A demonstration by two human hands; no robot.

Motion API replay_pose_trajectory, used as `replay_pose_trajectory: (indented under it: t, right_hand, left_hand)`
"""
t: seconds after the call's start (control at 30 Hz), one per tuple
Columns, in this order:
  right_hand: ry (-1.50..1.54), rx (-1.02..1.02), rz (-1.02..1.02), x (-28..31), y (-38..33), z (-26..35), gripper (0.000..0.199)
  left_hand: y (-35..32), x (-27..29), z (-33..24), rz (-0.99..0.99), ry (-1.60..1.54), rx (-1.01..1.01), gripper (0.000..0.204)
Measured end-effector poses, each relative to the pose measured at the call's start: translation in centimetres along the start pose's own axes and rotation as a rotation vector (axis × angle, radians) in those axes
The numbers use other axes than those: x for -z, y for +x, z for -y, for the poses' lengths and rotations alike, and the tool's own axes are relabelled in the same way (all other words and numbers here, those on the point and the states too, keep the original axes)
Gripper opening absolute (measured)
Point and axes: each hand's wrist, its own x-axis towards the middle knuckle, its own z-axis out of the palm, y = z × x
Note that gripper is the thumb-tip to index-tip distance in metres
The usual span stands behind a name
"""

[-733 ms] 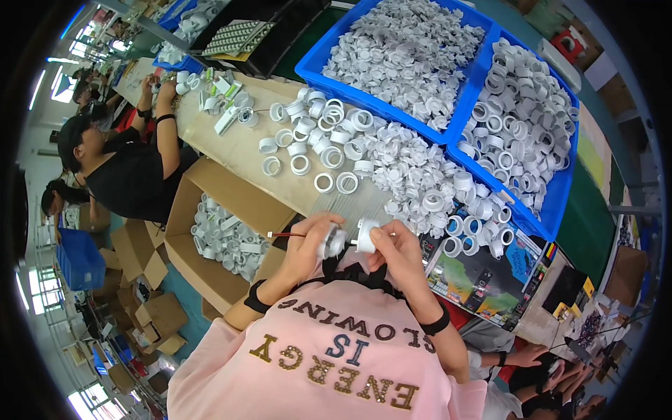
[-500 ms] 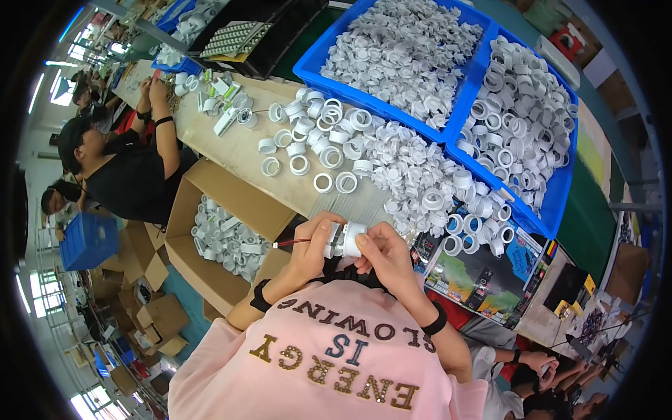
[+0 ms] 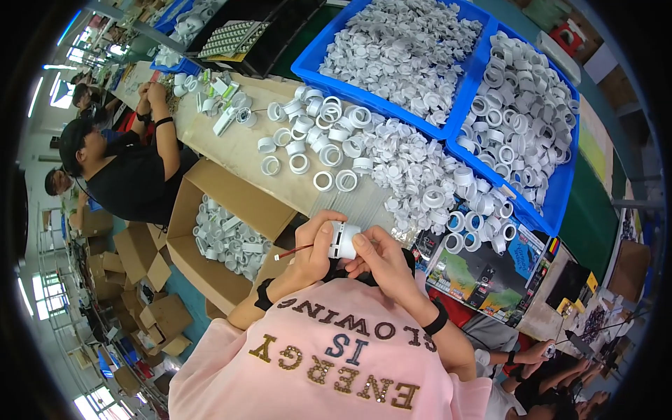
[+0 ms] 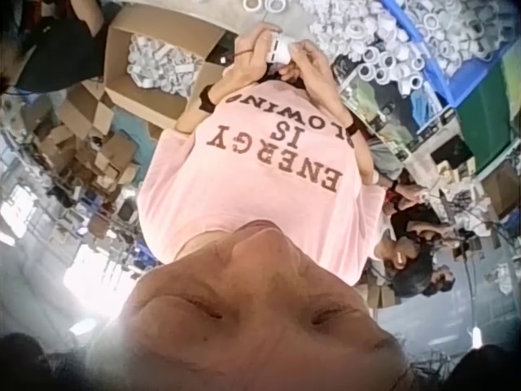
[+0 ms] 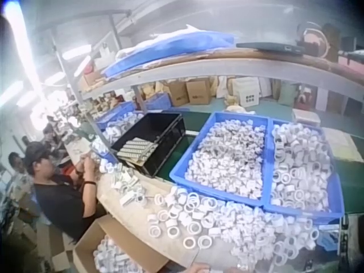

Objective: The recorder is assembling small white plastic components for electrical or mechanical use at a factory workbench.

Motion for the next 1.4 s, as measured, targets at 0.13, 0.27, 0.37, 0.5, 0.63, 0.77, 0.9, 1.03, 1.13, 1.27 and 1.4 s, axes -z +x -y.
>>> replay_pose_trajectory:
  t: [0.13, 0.27, 0.37, 0.5, 0.63, 0.77, 0.9, 1.03, 1.13, 1.27, 1.4]
  right_hand:
    - [0.041, 0.009, 0.071, 0.1, 0.1, -0.1, 0.031]
    - [0.028, 0.016, 0.146, 0.4, 0.0, -0.1, 0.031]
    - [-0.017, 0.006, 0.226, 0.6, 0.0, 0.0, 0.035]
    - [-0.086, 0.076, 0.231, -0.1, -0.2, 1.0, 0.034]
    - [-0.039, -0.104, 0.149, 0.6, 1.1, 1.3, 0.038]
    - [-0.405, 0.120, -0.045, 0.6, 1.6, 0.0, 0.036]
    - [-1.051, 0.783, -0.324, -0.1, 1.4, 0.0, 0.052]
    - [-1.301, 0.941, -0.283, -0.3, 2.0, -0.3, 0.060]
    - [-1.227, 0.890, -0.340, 0.3, 2.3, -1.2, 0.058]
    - [-1.115, 0.871, -0.272, -0.5, 1.2, -0.2, 0.056]
    - [-1.145, 0.837, -0.255, -0.7, 1.0, -0.2, 0.053]
  left_hand:
    - [0.0, 0.1, -0.3, 0.015, -0.021, -0.011, 0.036]
    - [-0.5, 0.3, -0.3, 0.025, 0.005, -0.076, 0.028]
    - [-0.4, 0.4, -0.7, 0.028, 0.009, -0.161, 0.028]
    - [-0.1, 0.4, -0.6, 0.002, 0.008, -0.299, 0.026]
    - [1.4, -0.2, -0.1, 0.016, 0.107, -0.146, 0.028]
    - [3.3, 0.3, 2.0, 0.044, -0.740, 0.866, 0.041]
    - [3.0, 0.1, 3.5, 0.102, -0.971, 1.111, 0.042]
    - [2.5, -1.4, 1.9, 0.068, -1.063, 1.161, 0.038]
    - [2.5, -1.7, 0.7, 0.085, -0.970, 1.076, 0.038]
    - [1.9, -1.9, 3.3, -0.060, -0.445, 0.359, 0.039]
    - [2.3, -2.0, 1.1, -0.082, -0.437, 0.260, 0.044]
